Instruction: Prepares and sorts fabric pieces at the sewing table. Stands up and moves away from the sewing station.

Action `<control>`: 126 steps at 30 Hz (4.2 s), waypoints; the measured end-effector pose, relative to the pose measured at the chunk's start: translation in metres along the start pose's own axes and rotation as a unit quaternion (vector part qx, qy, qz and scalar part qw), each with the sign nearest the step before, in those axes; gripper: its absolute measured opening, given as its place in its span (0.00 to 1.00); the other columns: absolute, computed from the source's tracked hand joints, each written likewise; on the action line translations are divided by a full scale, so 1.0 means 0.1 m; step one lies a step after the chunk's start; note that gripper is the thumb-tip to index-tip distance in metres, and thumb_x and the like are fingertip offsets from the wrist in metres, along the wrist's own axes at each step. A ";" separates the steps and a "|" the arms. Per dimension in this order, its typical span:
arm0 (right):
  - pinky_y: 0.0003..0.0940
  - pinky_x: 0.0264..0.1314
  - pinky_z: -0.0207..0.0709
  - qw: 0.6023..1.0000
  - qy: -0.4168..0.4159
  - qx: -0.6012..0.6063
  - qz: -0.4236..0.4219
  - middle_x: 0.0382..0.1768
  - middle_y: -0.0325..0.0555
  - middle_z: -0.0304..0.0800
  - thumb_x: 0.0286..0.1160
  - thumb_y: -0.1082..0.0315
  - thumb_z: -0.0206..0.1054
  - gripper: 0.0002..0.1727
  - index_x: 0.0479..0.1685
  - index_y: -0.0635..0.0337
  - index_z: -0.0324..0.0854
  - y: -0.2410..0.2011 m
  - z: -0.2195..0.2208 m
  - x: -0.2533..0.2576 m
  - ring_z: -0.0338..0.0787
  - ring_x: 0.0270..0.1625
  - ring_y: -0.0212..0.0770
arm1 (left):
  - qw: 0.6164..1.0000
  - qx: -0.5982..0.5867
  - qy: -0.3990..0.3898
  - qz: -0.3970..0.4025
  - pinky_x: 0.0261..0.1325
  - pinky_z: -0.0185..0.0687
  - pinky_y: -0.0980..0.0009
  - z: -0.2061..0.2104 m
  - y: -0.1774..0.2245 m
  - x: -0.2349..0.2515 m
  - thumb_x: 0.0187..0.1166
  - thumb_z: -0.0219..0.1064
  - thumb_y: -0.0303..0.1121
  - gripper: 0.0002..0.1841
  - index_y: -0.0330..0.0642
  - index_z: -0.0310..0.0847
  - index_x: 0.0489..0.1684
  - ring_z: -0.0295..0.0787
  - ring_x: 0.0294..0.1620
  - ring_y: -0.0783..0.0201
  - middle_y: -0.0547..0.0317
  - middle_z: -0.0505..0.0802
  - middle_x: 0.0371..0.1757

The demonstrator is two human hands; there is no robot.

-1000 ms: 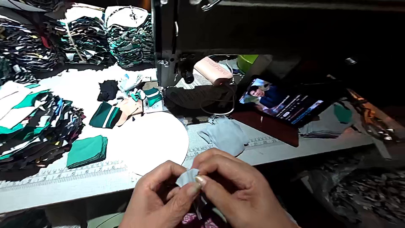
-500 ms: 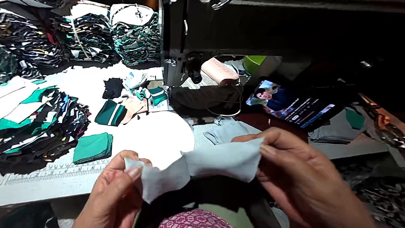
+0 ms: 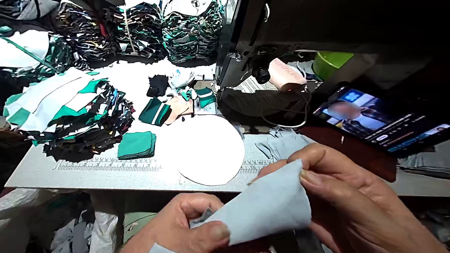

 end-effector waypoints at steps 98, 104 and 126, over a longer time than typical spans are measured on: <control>0.26 0.33 0.79 0.866 0.097 -0.478 -0.112 0.30 0.43 0.85 0.70 0.74 0.73 0.10 0.48 0.62 0.83 0.57 -0.04 0.98 0.83 0.29 0.31 | 0.765 0.553 0.331 0.006 0.36 0.85 0.74 -0.87 0.52 0.56 0.71 0.77 0.25 0.34 0.46 0.71 0.80 0.87 0.29 0.69 0.56 0.90 0.37; 0.40 0.35 0.82 0.823 0.083 -0.550 -0.115 0.32 0.48 0.86 0.71 0.76 0.73 0.09 0.46 0.64 0.83 0.58 0.02 0.96 0.86 0.31 0.41 | 0.734 0.600 0.319 0.002 0.40 0.86 0.71 -0.87 0.49 0.60 0.70 0.78 0.26 0.35 0.45 0.70 0.81 0.88 0.32 0.67 0.55 0.91 0.41; 0.39 0.47 0.83 0.754 0.017 -0.633 -0.174 0.43 0.49 0.85 0.73 0.75 0.67 0.08 0.42 0.60 0.93 0.55 0.06 0.58 0.85 0.49 0.48 | 0.572 0.813 0.103 0.023 0.89 0.42 0.32 -0.26 0.04 0.50 0.84 0.31 0.70 0.42 0.57 0.69 0.88 0.52 0.94 0.48 0.53 0.65 0.92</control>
Point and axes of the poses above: each hand's wrist, its own x-axis towards the middle knuckle, its own z-axis out of the palm, y = z × x, the point moved 4 cm from there along x, towards the middle knuckle
